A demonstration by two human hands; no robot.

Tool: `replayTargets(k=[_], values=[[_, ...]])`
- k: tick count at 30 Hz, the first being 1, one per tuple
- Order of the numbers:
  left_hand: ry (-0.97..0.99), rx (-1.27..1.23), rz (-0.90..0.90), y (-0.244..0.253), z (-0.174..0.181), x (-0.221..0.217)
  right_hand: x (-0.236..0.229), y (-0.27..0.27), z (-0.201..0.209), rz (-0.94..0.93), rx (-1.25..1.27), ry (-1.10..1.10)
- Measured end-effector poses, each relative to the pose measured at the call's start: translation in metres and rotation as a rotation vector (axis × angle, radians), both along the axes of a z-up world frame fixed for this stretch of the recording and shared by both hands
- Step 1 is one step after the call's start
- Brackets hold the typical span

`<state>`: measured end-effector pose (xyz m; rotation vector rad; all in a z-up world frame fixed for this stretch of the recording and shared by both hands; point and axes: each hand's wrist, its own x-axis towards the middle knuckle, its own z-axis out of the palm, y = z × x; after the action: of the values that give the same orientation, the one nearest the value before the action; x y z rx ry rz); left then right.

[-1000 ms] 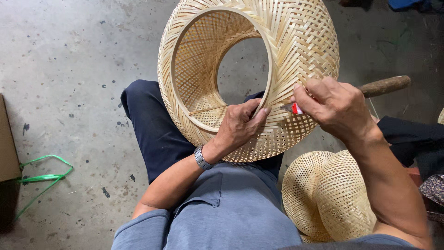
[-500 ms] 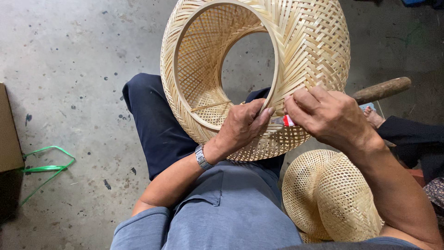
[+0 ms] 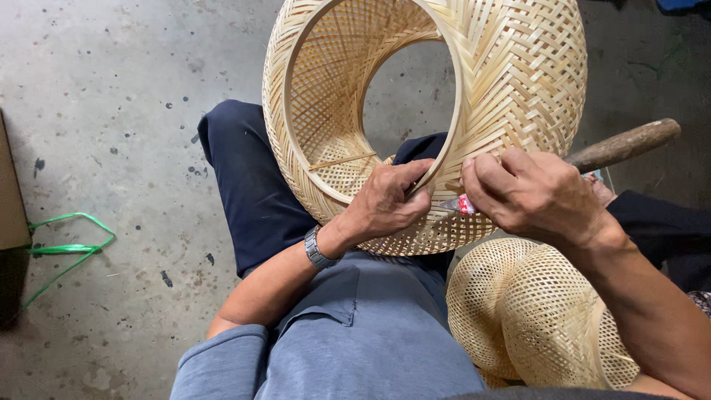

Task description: The person sits on the floor and uses a utility knife to trim excess bamboo strips along the rim of a woven basket. They rotate the basket to access different sections of the rim, carefully cutting the protruding ends flush with the edge.

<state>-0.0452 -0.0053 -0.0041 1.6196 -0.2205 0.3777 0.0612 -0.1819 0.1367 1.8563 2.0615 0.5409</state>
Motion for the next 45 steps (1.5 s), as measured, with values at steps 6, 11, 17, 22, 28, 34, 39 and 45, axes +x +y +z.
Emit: replayTargets(k=[6, 11, 17, 22, 28, 34, 39, 45], values=[[-0.008, 0.009, -0.007, 0.001, 0.003, -0.002, 0.002, -0.003, -0.006, 0.014, 0.0, -0.02], [0.049, -0.042, 0.007, -0.001, 0.006, -0.003, 0.004, -0.012, -0.012, -0.042, 0.036, 0.104], [0.143, -0.088, -0.007, -0.004, 0.002, -0.001, 0.003, -0.034, -0.011, -0.193, 0.199, 0.405], [0.103, -0.053, 0.025, -0.005, 0.002, -0.001, -0.016, -0.033, -0.014, -0.257, 0.139, 0.349], [0.115, -0.013, 0.097, -0.007, 0.005, 0.0, -0.024, -0.026, -0.023, -0.287, 0.043, 0.009], [0.064, -0.043, 0.109, -0.01, 0.005, 0.002, -0.022, -0.038, -0.03, -0.3, 0.197, 0.254], [0.06, -0.058, 0.104, -0.008, 0.004, 0.0, -0.022, -0.045, -0.024, -0.349, 0.311, 0.325], [0.033, -0.036, 0.132, -0.01, -0.001, -0.001, -0.026, -0.033, -0.018, -0.402, 0.196, 0.233]])
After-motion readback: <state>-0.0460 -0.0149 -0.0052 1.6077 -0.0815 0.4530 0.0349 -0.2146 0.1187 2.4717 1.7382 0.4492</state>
